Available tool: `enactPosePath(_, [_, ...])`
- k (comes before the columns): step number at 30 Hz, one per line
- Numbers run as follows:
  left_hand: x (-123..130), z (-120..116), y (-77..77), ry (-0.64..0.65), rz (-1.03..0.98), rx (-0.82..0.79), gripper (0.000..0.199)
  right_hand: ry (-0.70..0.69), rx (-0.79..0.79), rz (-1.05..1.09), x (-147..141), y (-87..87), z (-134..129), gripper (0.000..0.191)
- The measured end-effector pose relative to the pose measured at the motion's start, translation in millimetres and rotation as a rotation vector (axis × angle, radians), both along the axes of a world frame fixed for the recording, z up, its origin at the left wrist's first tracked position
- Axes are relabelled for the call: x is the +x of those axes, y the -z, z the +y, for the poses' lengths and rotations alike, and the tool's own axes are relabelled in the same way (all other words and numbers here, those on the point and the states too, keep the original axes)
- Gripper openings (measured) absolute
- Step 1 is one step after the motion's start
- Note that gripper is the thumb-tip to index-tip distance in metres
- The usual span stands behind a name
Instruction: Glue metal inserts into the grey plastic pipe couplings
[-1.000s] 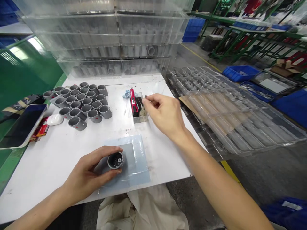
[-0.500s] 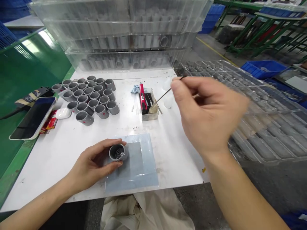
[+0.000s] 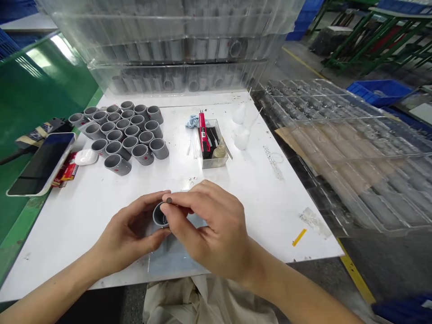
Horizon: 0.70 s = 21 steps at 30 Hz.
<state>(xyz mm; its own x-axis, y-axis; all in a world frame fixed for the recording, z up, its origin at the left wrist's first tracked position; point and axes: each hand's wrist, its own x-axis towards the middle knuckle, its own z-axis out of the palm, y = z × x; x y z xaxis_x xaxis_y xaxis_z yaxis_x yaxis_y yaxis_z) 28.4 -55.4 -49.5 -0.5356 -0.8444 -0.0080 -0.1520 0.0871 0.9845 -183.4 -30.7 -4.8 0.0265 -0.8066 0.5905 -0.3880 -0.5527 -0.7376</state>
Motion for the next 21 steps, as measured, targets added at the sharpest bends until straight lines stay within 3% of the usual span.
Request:
enactPosePath(9, [0.7, -0.5, 2.6, -0.007, -0.007, 0.008, 0.065, 0.048, 0.025, 0.014, 3.0, 7.3, -1.8, 0.017])
enactPosePath(14, [1.2, -0.8, 2.0, 0.003, -0.01, 0.002, 0.063, 0.04, 0.051, -0.044, -4.9, -1.6, 4.7, 0.024])
enactPosePath(16, [1.6, -1.1, 1.0, 0.008, -0.029, -0.009, 0.063, 0.127, 0.001, -0.054, -15.2, -7.6, 3.7, 0.025])
enactPosePath(21, [2.3, -0.8, -1.7, 0.056, -0.097, -0.077, 0.052, 0.545, -0.271, -0.047, -53.1, -19.9, -27.6, 0.01])
